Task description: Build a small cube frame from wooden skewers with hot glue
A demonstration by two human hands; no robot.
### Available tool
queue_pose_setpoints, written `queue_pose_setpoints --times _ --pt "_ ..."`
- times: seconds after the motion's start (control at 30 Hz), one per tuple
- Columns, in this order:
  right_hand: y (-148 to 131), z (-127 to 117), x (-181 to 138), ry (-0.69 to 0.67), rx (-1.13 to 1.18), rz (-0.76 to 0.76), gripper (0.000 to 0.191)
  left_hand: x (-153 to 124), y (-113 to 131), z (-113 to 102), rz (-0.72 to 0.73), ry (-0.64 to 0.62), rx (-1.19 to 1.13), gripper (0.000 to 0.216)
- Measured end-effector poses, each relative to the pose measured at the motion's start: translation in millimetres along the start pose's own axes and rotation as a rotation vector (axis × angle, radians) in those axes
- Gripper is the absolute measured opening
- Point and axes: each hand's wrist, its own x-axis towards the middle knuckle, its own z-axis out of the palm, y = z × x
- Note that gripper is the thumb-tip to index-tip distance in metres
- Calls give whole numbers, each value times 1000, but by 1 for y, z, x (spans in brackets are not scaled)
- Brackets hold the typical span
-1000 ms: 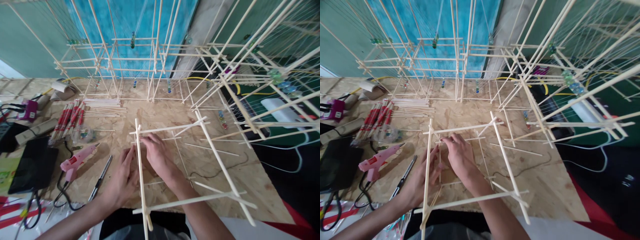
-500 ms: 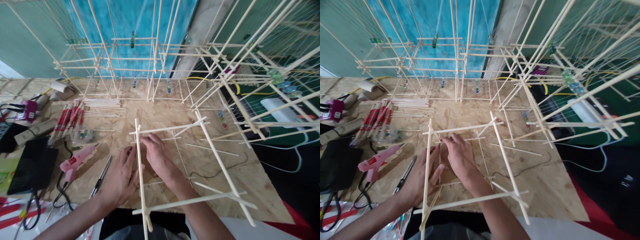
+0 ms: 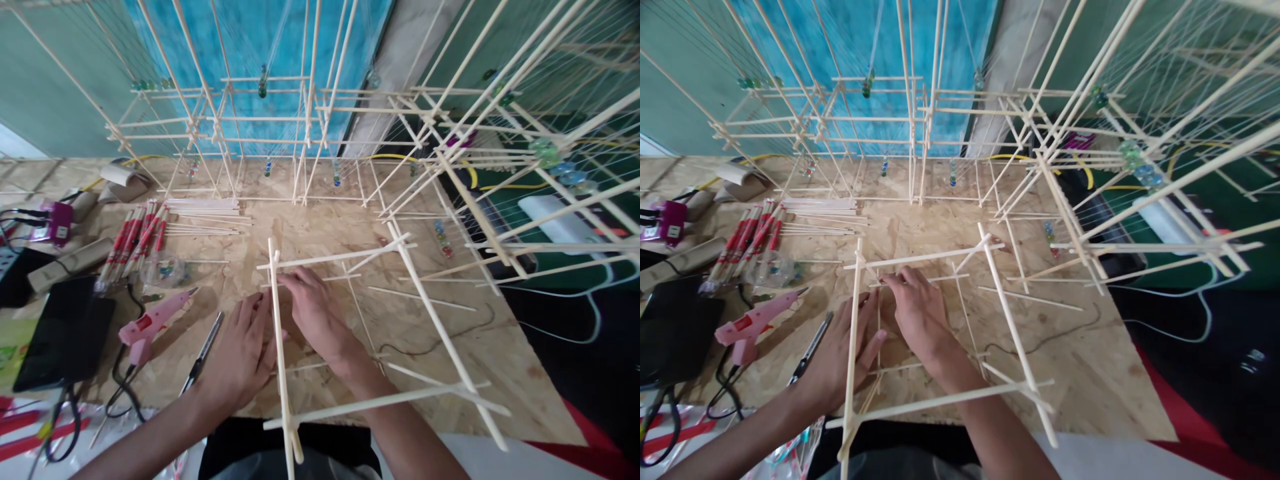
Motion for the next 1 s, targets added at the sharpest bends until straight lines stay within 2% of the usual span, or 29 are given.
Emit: queue_pose_setpoints --times 0.27,0.73,1.0 --pt "-2 -2 -1 -19 0 6 52 4 7 -4 19 5 -25 64" --pt "-1 0 0 -17 10 25 52 1 3 -2 28 -7 78 72" --pt "0 1 1 -21 10 14 52 4 5 -2 56 -8 92 64"
